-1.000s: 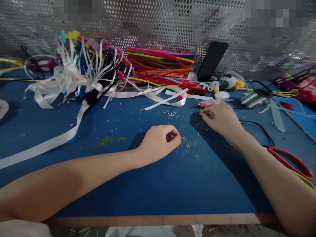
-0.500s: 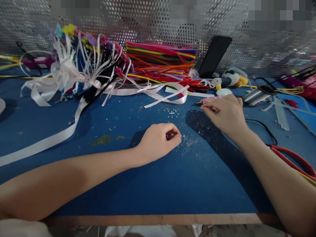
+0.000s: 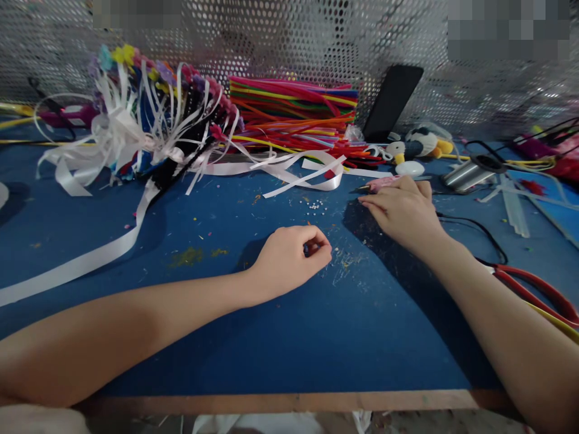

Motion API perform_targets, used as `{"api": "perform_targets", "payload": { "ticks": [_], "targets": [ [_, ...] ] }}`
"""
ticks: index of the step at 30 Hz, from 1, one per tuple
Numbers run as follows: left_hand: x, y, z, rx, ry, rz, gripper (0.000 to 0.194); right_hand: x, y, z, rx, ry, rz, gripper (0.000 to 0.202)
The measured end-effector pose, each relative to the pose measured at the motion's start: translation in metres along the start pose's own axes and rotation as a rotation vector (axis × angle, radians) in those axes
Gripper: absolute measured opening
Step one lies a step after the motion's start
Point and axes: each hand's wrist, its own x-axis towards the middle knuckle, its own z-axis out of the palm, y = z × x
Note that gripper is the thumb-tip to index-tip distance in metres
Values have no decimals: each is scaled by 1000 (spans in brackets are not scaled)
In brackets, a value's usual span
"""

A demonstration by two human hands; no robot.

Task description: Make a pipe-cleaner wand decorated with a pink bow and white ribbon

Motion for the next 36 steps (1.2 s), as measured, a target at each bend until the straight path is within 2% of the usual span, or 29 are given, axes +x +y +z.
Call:
{"api": "perform_targets", "payload": {
  "ticks": [4, 11, 22, 31, 36],
  "targets": [
    [0, 1, 0, 1, 1, -1, 14, 0, -3, -3, -24, 40, -8, 37],
    [0, 1, -1, 0, -2, -1, 14, 1, -1, -1, -96, 14, -16, 32],
    [0, 1, -1, 1, -9, -1, 15, 0, 4, -1, 5, 42, -65, 33],
    [-1, -1, -1, -4, -10, 2, 15, 7, -10, 0, -309, 19, -70, 33],
    [-1, 1, -1, 4, -8, -6, 15, 7, -6, 1, -253, -29, -82, 28]
  ]
}}
